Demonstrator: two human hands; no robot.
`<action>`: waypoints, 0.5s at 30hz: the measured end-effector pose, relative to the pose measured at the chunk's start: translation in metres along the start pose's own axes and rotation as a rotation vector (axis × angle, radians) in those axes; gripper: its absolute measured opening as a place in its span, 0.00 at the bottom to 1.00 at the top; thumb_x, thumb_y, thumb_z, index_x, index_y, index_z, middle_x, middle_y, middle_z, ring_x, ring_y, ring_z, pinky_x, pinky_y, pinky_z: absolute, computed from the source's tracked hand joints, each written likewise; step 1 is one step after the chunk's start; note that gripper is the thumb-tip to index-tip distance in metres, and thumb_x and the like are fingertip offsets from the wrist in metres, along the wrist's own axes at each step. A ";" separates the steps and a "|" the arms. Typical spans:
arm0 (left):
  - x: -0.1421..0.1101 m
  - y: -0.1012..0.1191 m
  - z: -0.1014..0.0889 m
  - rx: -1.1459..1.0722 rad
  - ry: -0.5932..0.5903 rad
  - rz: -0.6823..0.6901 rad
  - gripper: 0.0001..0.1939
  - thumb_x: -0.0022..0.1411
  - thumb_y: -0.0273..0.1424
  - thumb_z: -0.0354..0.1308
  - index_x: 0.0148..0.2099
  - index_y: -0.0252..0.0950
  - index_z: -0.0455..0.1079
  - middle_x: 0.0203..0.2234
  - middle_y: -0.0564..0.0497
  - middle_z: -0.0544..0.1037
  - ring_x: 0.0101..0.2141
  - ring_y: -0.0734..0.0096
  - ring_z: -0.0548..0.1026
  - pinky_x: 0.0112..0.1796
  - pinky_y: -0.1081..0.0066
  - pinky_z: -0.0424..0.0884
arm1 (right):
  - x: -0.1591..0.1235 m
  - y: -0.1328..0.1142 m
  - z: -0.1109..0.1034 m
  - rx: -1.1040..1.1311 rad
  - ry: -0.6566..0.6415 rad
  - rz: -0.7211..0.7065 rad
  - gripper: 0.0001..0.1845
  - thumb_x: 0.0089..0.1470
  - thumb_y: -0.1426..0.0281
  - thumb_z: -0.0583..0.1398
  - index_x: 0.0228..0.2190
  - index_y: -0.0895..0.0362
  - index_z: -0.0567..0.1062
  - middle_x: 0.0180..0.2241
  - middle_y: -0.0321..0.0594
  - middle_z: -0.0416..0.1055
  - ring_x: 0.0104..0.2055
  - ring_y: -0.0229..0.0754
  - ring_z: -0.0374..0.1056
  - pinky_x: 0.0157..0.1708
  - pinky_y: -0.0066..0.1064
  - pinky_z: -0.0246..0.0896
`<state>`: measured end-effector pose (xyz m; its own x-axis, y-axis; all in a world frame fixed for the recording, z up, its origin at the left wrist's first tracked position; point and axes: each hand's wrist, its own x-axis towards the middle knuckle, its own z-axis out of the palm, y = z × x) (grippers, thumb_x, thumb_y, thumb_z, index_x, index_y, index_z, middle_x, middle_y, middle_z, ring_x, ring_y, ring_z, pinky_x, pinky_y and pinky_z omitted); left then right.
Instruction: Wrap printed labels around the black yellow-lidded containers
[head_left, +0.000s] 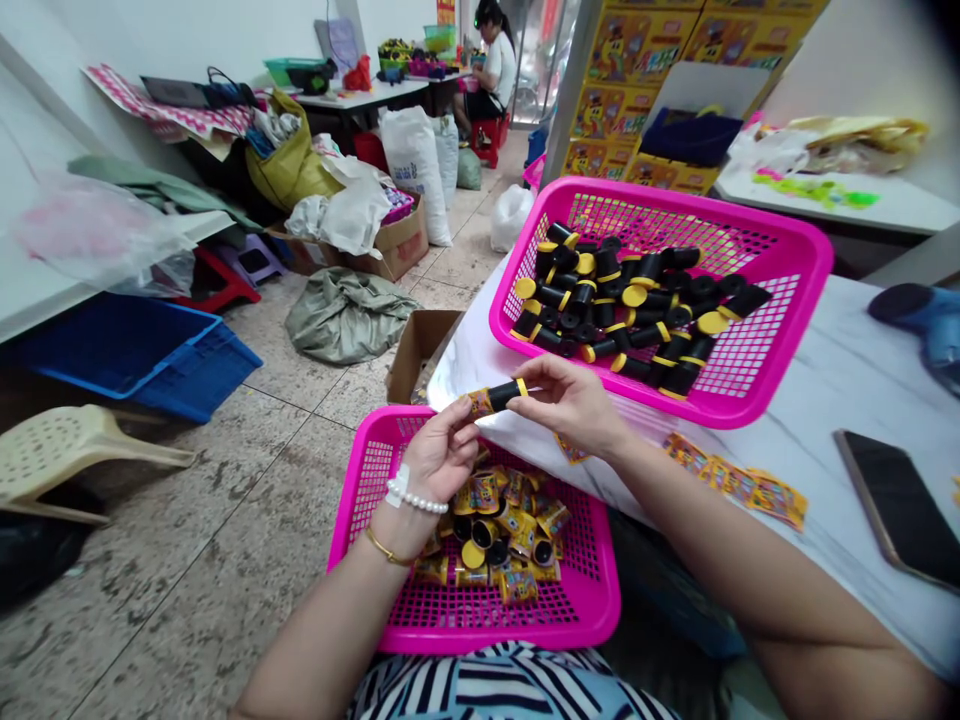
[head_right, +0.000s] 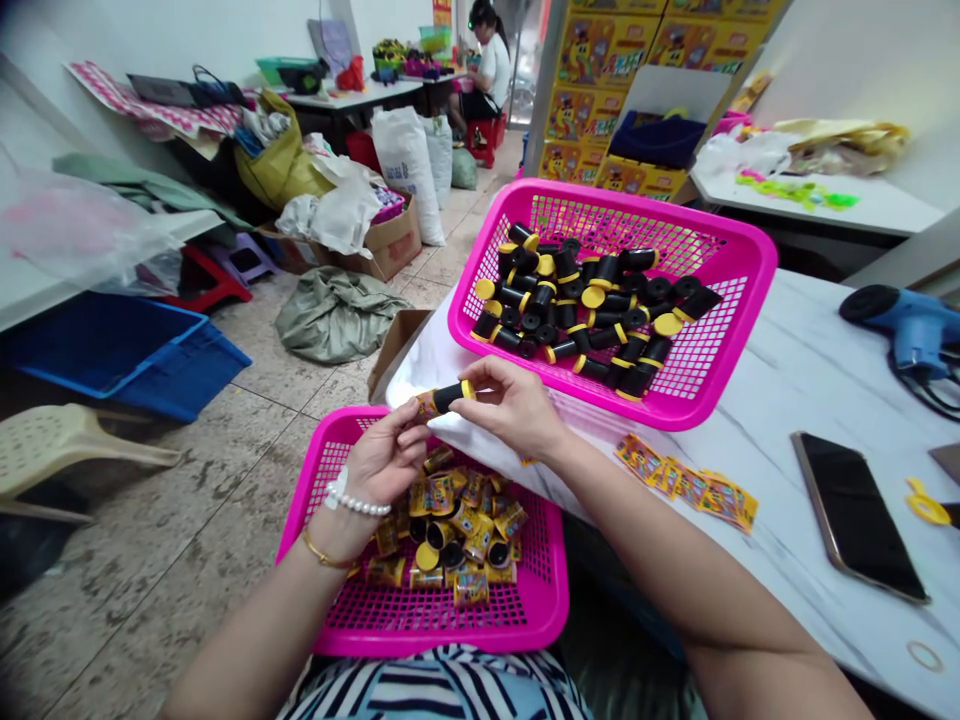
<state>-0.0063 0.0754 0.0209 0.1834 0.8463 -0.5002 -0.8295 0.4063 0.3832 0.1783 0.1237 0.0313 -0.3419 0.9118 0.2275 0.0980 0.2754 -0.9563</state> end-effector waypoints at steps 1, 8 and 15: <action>0.000 -0.001 0.000 0.008 0.003 0.008 0.02 0.61 0.20 0.60 0.35 0.29 0.71 0.26 0.53 0.76 0.12 0.91 0.57 0.10 0.86 0.49 | -0.001 0.001 0.001 -0.059 0.007 -0.031 0.15 0.46 0.67 0.69 0.36 0.56 0.74 0.33 0.36 0.73 0.35 0.38 0.72 0.41 0.36 0.74; 0.001 -0.003 -0.002 0.124 -0.024 0.098 0.05 0.58 0.23 0.63 0.38 0.28 0.73 0.27 0.51 0.77 0.14 0.90 0.59 0.10 0.86 0.49 | -0.005 0.003 0.007 0.001 -0.016 0.009 0.15 0.50 0.66 0.67 0.39 0.55 0.70 0.43 0.42 0.76 0.40 0.40 0.76 0.43 0.37 0.75; -0.001 -0.001 -0.004 0.177 -0.016 0.045 0.03 0.56 0.23 0.64 0.33 0.28 0.72 0.19 0.57 0.71 0.11 0.91 0.53 0.10 0.85 0.46 | -0.007 0.005 0.010 -0.020 -0.064 0.001 0.13 0.51 0.66 0.65 0.37 0.55 0.69 0.33 0.37 0.76 0.33 0.37 0.74 0.37 0.33 0.73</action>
<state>-0.0078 0.0733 0.0181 0.1576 0.8697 -0.4677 -0.7317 0.4209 0.5362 0.1714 0.1154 0.0231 -0.4005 0.8910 0.2138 0.1172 0.2812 -0.9525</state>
